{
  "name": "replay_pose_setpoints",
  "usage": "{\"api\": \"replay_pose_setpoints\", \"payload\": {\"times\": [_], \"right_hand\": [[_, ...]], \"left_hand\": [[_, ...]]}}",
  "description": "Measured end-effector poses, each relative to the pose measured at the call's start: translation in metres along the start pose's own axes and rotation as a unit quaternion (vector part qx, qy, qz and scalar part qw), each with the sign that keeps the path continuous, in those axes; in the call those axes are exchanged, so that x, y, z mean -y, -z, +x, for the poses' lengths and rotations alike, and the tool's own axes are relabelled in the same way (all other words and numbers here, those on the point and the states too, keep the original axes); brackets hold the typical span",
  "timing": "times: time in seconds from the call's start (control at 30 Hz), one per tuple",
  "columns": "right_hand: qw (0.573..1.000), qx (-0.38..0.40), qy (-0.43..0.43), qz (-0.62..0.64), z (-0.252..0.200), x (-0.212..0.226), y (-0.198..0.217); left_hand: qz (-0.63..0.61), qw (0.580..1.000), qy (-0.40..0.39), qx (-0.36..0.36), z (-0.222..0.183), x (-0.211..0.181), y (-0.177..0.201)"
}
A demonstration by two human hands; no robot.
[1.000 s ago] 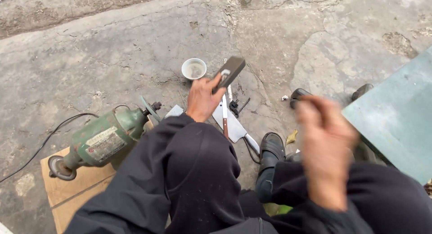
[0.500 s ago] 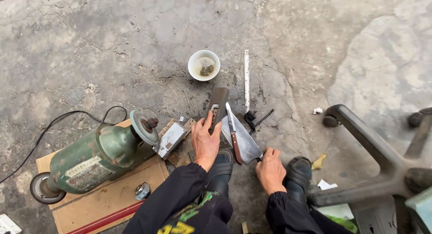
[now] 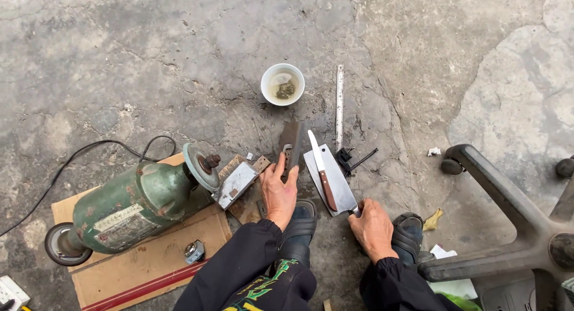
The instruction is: Filing a small metal part with a hand file and then honing the edges on a sharpening stone.
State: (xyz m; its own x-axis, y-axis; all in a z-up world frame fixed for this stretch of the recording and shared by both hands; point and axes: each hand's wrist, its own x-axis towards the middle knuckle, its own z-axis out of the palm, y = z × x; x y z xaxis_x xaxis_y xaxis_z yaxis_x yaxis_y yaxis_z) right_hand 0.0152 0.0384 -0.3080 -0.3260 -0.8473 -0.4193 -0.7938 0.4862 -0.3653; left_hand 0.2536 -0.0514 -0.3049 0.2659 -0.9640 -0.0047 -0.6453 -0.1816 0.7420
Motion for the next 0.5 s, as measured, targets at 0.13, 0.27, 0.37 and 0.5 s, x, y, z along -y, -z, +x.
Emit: {"api": "replay_pose_setpoints", "payload": {"times": [0.13,0.27,0.37,0.5], "right_hand": [[1.0,-0.009,-0.003,0.011,-0.001,0.013,0.002],[0.986,0.038,-0.084,0.139,-0.004,0.024,0.019],[0.968,0.059,-0.106,0.22,0.004,0.029,0.021],[0.971,0.103,-0.153,0.152,0.01,0.054,0.033]], "left_hand": [[0.008,0.999,0.017,0.029,0.003,-0.003,-0.005],[0.0,0.999,0.02,0.025,0.004,0.0,-0.011],[0.006,1.0,-0.008,0.002,0.002,0.002,-0.012],[0.007,1.0,0.001,0.016,-0.001,0.002,-0.014]]}}
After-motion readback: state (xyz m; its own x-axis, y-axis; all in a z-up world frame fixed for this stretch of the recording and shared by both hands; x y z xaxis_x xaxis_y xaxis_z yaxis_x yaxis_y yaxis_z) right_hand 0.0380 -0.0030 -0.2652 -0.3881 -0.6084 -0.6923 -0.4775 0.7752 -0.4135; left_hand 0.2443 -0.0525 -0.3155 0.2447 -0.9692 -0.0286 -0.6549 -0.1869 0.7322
